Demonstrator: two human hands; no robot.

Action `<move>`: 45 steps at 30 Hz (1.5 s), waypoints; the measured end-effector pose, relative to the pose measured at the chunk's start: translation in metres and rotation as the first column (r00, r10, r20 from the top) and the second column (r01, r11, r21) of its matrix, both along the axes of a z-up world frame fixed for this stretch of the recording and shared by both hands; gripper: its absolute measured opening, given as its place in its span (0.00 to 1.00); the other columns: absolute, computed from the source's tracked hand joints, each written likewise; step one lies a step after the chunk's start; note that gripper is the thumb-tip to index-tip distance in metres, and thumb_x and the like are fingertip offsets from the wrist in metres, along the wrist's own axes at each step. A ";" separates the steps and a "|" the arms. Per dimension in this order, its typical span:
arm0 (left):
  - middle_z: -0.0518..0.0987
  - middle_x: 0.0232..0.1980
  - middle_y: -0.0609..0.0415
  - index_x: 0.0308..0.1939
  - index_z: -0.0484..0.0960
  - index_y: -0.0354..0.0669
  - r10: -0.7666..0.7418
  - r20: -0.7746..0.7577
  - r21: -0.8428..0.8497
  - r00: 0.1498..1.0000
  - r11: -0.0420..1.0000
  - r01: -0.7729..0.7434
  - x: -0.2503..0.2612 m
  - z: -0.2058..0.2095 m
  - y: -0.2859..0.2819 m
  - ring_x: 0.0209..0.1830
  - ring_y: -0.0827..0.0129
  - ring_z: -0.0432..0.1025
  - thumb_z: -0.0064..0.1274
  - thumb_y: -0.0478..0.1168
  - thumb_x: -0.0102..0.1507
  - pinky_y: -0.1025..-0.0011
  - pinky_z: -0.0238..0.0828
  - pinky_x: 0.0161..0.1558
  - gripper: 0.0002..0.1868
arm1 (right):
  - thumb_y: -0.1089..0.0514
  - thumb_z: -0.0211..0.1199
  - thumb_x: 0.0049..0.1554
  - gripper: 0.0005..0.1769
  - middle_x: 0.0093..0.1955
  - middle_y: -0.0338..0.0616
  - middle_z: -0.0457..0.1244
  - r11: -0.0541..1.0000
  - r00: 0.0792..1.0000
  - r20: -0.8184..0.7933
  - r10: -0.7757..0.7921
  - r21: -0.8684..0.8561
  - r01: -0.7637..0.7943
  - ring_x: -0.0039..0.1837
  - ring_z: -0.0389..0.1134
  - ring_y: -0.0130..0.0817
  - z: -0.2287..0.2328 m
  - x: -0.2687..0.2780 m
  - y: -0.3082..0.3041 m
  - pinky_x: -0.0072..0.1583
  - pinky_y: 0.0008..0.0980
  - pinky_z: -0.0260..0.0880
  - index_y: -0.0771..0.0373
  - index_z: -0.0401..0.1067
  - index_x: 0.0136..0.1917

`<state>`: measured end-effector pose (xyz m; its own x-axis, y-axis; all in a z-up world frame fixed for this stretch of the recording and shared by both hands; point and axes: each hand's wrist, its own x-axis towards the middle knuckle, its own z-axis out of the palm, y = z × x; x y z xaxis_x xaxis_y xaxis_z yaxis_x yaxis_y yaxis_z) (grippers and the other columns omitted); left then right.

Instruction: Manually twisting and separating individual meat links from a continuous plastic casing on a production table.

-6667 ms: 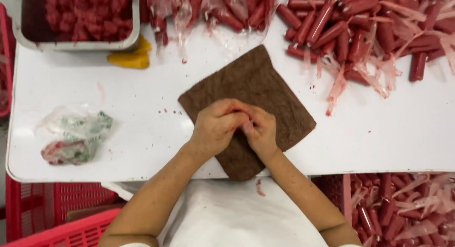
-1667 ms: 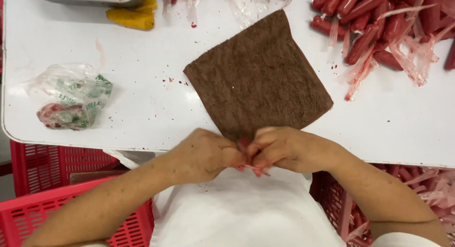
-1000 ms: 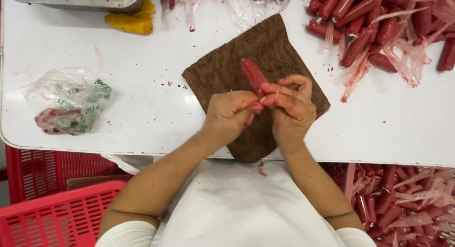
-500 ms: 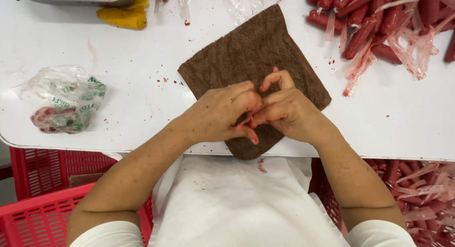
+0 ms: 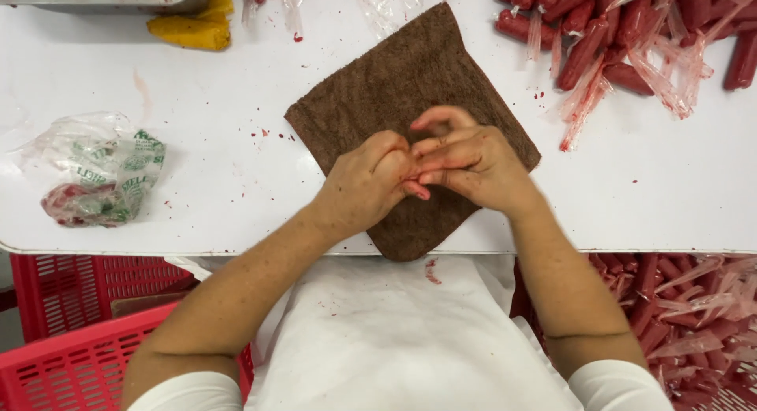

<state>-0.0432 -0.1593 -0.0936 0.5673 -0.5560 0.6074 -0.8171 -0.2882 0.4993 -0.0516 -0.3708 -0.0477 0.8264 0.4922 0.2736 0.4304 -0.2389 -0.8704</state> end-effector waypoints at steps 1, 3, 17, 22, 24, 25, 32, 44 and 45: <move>0.71 0.46 0.53 0.43 0.75 0.46 0.105 0.024 -0.023 0.994 0.994 -0.105 -0.004 -0.012 -0.004 0.40 0.60 0.75 0.48 0.57 0.67 0.67 0.76 0.38 0.19 | 0.60 0.71 0.54 0.07 0.50 0.49 0.72 0.988 0.996 -0.068 -0.060 0.139 0.069 0.61 0.67 0.51 -0.011 -0.001 0.001 0.67 0.54 0.66 0.64 0.81 0.46; 0.72 0.46 0.53 0.45 0.77 0.47 0.099 0.073 0.045 0.992 0.994 -0.102 -0.022 -0.026 -0.007 0.40 0.60 0.75 0.52 0.54 0.66 0.67 0.76 0.38 0.16 | 0.63 0.71 0.54 0.06 0.49 0.52 0.71 0.935 0.964 -0.108 -0.244 0.239 0.263 0.58 0.70 0.48 -0.027 -0.009 0.017 0.64 0.49 0.70 0.67 0.80 0.45; 0.74 0.40 0.60 0.41 0.88 0.49 -0.279 -0.467 -0.506 0.839 0.862 0.004 0.027 0.021 -0.030 0.30 0.76 0.75 0.57 0.36 0.64 0.81 0.77 0.31 0.06 | 0.43 0.62 0.61 0.23 0.45 0.53 0.70 0.796 0.780 0.162 -0.605 0.163 0.583 0.50 0.75 0.47 -0.066 -0.019 0.021 0.49 0.42 0.75 0.69 0.75 0.47; 0.82 0.37 0.43 0.41 0.84 0.43 -0.148 -0.326 0.010 0.934 0.987 0.160 0.122 0.017 -0.031 0.43 0.43 0.77 0.50 0.32 0.60 0.51 0.74 0.48 0.09 | 0.52 0.62 0.60 0.14 0.39 0.46 0.73 0.882 0.900 -0.133 -0.416 0.181 0.434 0.46 0.76 0.37 -0.023 -0.009 0.014 0.51 0.36 0.76 0.64 0.79 0.39; 0.82 0.40 0.45 0.43 0.83 0.46 -0.103 -0.324 0.057 0.940 0.990 0.128 0.149 0.020 -0.055 0.46 0.47 0.77 0.50 0.33 0.61 0.54 0.73 0.50 0.09 | 0.54 0.63 0.59 0.11 0.41 0.48 0.72 0.829 0.830 -0.236 -0.506 0.133 0.543 0.48 0.74 0.38 -0.011 0.013 -0.007 0.56 0.39 0.73 0.64 0.79 0.41; 0.83 0.43 0.47 0.45 0.83 0.49 -0.052 -0.332 0.101 0.942 0.991 0.090 0.162 0.021 -0.067 0.50 0.50 0.77 0.50 0.35 0.63 0.56 0.73 0.52 0.10 | 0.56 0.65 0.57 0.09 0.42 0.50 0.72 0.769 0.739 -0.343 -0.580 0.067 0.635 0.50 0.73 0.39 -0.005 0.023 -0.019 0.62 0.42 0.70 0.65 0.78 0.43; 0.54 0.79 0.47 0.66 0.76 0.65 -0.127 0.068 0.686 0.990 0.727 0.046 0.267 0.060 -0.105 0.76 0.44 0.45 0.55 0.34 0.59 0.38 0.45 0.69 0.31 | 0.45 0.58 0.68 0.40 0.84 0.60 0.41 0.654 0.654 0.171 -0.737 -0.068 0.754 0.84 0.44 0.58 0.061 0.059 -0.116 0.80 0.57 0.49 0.62 0.41 0.81; 0.69 0.47 0.48 0.44 0.79 0.40 -0.227 0.017 -0.162 0.974 0.960 0.227 0.141 0.122 -0.059 0.49 0.54 0.67 0.59 0.28 0.58 0.59 0.65 0.51 0.12 | 0.59 0.67 0.61 0.14 0.58 0.40 0.67 0.518 0.893 -0.425 -0.147 0.736 0.436 0.62 0.67 0.30 0.042 0.066 0.006 0.67 0.29 0.68 0.61 0.70 0.59; 0.67 0.60 0.51 0.59 0.69 0.47 -0.240 -0.330 -0.301 0.913 0.943 0.140 0.132 0.103 -0.045 0.56 0.64 0.68 0.53 0.39 0.65 0.69 0.72 0.48 0.19 | 0.56 0.60 0.63 0.08 0.44 0.35 0.58 0.397 0.858 -0.513 -0.024 0.783 0.479 0.47 0.57 0.24 0.048 0.059 0.014 0.52 0.23 0.59 0.61 0.69 0.53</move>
